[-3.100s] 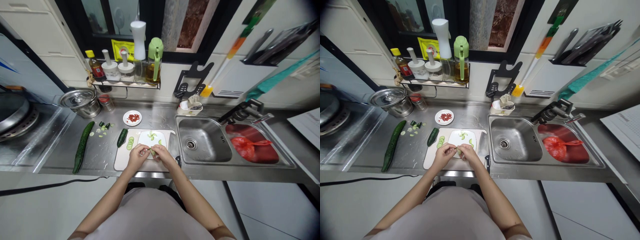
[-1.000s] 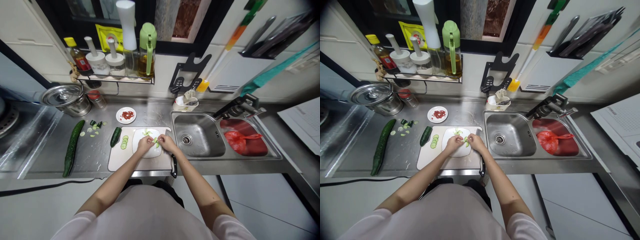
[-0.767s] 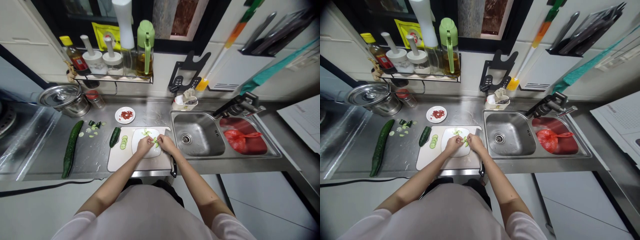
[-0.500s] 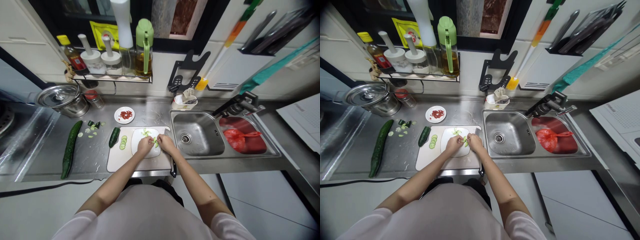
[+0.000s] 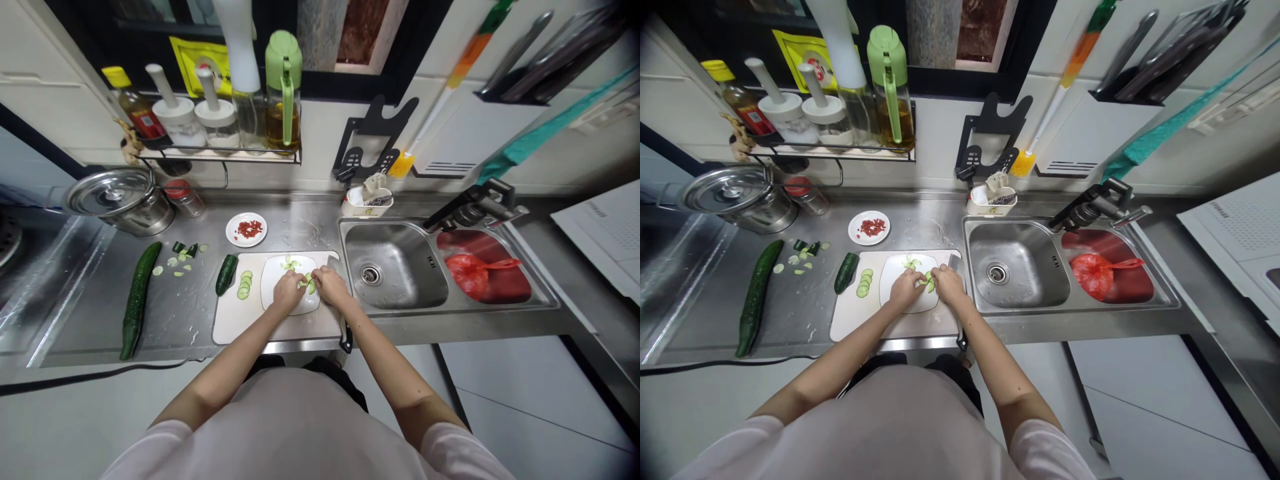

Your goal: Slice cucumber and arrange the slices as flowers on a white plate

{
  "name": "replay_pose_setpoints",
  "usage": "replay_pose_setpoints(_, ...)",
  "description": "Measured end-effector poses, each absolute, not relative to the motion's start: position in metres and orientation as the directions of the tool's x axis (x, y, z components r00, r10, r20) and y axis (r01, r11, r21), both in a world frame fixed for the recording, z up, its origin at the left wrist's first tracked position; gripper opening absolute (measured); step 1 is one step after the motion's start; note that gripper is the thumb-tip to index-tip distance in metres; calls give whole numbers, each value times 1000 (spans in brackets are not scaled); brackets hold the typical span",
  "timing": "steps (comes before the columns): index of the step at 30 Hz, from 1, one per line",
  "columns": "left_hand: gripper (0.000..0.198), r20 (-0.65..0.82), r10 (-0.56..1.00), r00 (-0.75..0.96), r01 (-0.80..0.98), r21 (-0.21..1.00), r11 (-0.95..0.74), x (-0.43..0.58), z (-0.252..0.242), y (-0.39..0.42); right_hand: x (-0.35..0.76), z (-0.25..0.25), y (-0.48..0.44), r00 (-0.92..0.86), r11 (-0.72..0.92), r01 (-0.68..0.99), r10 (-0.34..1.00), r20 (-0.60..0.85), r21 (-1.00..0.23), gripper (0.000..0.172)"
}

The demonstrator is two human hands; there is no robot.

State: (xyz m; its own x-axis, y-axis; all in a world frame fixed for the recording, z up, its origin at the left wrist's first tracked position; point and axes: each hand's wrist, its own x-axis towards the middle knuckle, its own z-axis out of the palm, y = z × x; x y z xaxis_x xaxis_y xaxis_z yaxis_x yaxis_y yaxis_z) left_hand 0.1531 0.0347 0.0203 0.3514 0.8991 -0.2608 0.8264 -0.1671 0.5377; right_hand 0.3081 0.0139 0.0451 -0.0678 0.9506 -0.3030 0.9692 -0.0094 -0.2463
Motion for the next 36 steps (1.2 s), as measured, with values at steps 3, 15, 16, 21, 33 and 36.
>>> replay_pose_setpoints(3, 18, -253, 896, 365, 811, 558, -172, 153, 21, 36, 309, 46, 13, -78, 10, 976, 949, -305, -217, 28)
replay_pose_setpoints(15, 15, -246, 899, 362, 791, 591, -157, 160, 18, 38, 311, 50, 8, -78, 26, 984, 953, -292, -177, 32)
replay_pose_setpoints(16, 15, -247, 899, 362, 790, 593, -155, 160, 18, 38, 311, 50, 8, -73, 19, 983, 953, -294, -183, 32)
replay_pose_setpoints(21, 14, -259, 897, 359, 794, 589, -148, 161, 19, 38, 312, 48, 7, -49, -20, 972, 957, -285, -234, 33)
replay_pose_setpoints(33, 15, -262, 897, 357, 795, 589, -145, 162, 17, 39, 314, 40, 6, 13, -90, 947, 970, -243, -307, 28)
replay_pose_setpoints(36, 15, -259, 896, 360, 795, 589, -148, 162, 18, 39, 314, 38, 4, 41, -119, 939, 971, -237, -323, 26)
